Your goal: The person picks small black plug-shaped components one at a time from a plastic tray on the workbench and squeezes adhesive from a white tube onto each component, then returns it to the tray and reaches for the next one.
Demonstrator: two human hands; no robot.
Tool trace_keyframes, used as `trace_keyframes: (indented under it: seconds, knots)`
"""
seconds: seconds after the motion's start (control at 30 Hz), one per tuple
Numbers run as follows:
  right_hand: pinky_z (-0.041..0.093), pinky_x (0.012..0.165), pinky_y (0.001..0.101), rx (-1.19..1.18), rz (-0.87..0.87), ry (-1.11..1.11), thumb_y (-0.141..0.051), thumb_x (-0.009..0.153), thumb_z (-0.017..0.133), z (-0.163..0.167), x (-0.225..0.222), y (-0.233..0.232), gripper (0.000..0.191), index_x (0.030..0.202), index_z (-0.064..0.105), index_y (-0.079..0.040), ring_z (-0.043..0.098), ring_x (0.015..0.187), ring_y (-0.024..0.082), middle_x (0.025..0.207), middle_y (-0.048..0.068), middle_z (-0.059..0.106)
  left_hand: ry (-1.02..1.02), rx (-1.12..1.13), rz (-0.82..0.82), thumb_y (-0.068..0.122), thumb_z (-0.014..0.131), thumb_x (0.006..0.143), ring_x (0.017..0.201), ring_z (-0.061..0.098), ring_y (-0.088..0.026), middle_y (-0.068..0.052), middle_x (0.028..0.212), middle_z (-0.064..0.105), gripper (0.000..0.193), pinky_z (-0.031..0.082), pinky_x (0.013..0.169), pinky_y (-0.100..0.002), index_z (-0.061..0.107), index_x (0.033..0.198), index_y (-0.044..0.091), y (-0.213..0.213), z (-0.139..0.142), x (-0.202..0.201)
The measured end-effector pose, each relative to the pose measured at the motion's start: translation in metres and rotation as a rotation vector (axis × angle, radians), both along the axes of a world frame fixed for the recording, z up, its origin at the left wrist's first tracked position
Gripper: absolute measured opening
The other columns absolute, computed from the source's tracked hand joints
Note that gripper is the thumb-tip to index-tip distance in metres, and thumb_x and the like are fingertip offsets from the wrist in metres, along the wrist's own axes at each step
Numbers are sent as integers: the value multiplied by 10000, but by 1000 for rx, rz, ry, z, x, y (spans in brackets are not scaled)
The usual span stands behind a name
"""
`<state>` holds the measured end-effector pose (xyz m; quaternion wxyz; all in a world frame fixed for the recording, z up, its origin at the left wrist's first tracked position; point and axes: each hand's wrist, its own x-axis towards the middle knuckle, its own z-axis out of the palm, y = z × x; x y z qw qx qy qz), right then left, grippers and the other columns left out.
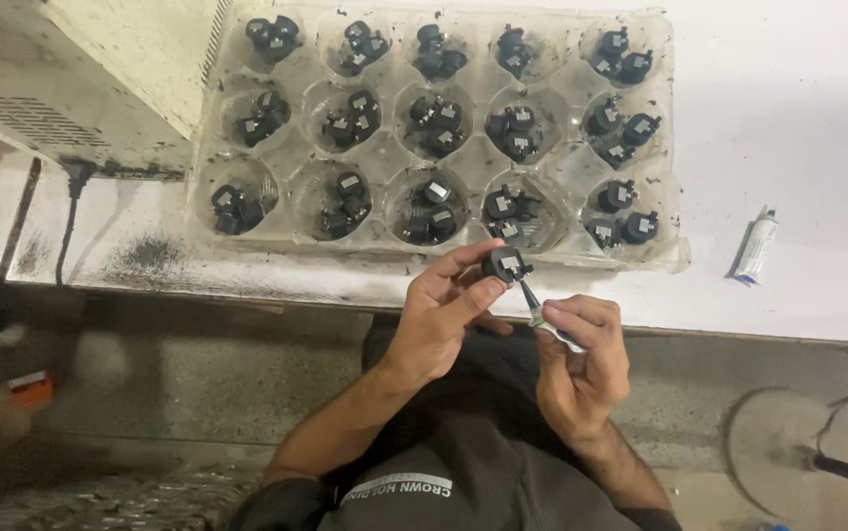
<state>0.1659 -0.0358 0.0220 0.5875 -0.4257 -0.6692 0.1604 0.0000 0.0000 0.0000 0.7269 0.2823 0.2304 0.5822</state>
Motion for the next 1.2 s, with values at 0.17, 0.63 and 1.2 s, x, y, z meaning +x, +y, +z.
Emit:
trace_keyframes:
  seconds: [0.17, 0.63, 1.2]
  knots:
    - [530, 905, 363, 81, -27, -105, 92, 898, 753, -15, -18, -6, 277, 1134, 662, -21, 636, 1030, 279, 1100, 137, 679, 1, 7, -9, 36, 692, 1006, 1108, 660, -144, -70, 1266, 677, 448, 652, 760, -324, 576, 1438, 33, -10, -20, -15]
    - [519, 865, 353, 88, -38, -113, 124, 830, 765, -59, -6, -14, 333, 1105, 690, -47, 623, 991, 250, 1076, 106, 692, 36, 8, -48, 49, 693, 1013, 1107, 662, -145, -67, 1242, 679, 441, 655, 754, -326, 581, 1440, 50, -21, -58, -9]
    - [511, 839, 351, 84, -17, -115, 100, 835, 773, -66, -16, -31, 310, 1086, 684, -60, 607, 961, 234, 1063, 96, 702, 46, -39, -60, 62, 693, 1000, 1127, 669, -155, -75, 1243, 685, 450, 660, 732, -325, 579, 1434, 47, -34, -67, -21]
